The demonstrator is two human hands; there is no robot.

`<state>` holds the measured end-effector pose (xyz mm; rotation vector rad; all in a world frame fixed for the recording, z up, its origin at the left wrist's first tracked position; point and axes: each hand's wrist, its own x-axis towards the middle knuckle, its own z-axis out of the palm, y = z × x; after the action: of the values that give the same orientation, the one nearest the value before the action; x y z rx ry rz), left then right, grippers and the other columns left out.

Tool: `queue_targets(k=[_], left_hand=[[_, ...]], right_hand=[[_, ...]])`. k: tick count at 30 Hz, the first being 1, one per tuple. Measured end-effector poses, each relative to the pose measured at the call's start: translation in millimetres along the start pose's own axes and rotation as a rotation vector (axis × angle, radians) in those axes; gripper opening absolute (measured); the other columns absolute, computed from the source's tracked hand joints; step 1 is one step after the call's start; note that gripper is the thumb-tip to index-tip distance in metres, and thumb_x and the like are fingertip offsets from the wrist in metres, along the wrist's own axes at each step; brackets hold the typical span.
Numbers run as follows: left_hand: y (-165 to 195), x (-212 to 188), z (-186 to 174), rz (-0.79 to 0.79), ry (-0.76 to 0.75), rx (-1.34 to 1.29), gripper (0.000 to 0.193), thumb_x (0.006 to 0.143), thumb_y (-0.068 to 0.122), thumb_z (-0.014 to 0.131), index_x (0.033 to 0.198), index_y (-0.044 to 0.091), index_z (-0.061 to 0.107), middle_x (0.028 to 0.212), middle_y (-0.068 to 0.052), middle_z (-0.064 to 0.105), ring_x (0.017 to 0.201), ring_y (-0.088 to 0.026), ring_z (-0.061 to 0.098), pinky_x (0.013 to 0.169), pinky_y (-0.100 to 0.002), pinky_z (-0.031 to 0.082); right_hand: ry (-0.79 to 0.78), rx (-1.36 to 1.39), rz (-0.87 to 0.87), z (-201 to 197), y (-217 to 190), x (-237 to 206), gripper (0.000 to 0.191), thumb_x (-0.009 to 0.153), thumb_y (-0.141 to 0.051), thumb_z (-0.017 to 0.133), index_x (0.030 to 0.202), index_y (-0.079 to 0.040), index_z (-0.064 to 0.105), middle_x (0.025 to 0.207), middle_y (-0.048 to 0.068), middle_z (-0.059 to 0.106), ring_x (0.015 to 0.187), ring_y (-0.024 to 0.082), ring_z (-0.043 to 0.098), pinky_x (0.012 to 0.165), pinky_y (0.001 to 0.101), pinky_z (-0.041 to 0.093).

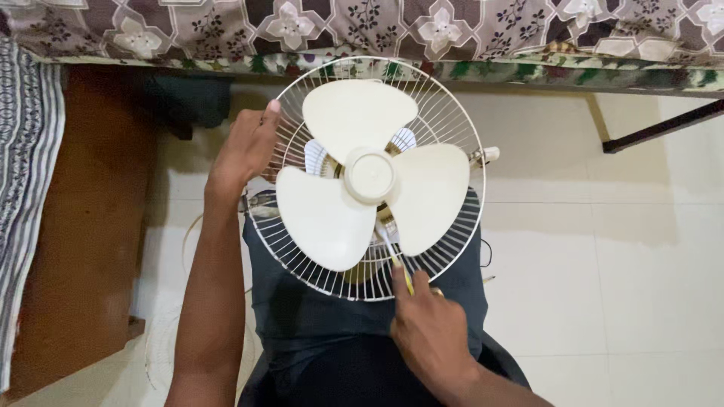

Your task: The person sits on the floor with a table fan and services it. They remove the rear motor cover, unscrew the central fastener with a screwdriver, take off the fan blades, and brush dust from the blades and guard with a brush.

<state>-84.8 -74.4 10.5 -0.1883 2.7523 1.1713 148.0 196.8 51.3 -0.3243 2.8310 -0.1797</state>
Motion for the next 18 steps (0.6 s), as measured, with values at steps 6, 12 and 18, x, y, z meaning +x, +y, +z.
queue_targets(k=[6,12,18], left_hand=[[2,-1,5,-0.059,-0.026,0.036,0.079,0.108,0.06,0.031,0.077,-0.006,0.059,0.063,-0.014,0.056,0.063,-0.023,0.054,0.065,-0.049,0.047],[7,-5,0,0.029,-0.016,0.01,0.076,0.11,0.058,0.033,0.081,-0.009,0.056,0.063,-0.019,0.052,0.062,-0.027,0.052,0.064,-0.05,0.045],[11,-10,1,-0.03,0.006,-0.009,0.071,0.108,0.054,0.037,0.085,-0.009,0.062,0.067,-0.021,0.058,0.064,-0.028,0.057,0.068,-0.05,0.048]], right_hand=[[0.057,0.051,0.01,10,6,3,0.072,0.071,-0.004,0.07,0.141,0.006,0.055,0.097,0.017,0.059,0.054,0.022,0.063,0.038,0.0335,0.053],[-0.085,-0.002,0.069,-14,0,-5,0.067,0.081,-0.006,0.068,0.146,-0.003,0.053,0.091,0.011,0.059,0.052,0.019,0.061,0.04,0.034,0.053],[-0.032,-0.013,0.098,-7,2,6,0.069,0.08,-0.005,0.066,0.146,0.003,0.051,0.088,0.013,0.058,0.049,0.015,0.059,0.037,0.031,0.053]])
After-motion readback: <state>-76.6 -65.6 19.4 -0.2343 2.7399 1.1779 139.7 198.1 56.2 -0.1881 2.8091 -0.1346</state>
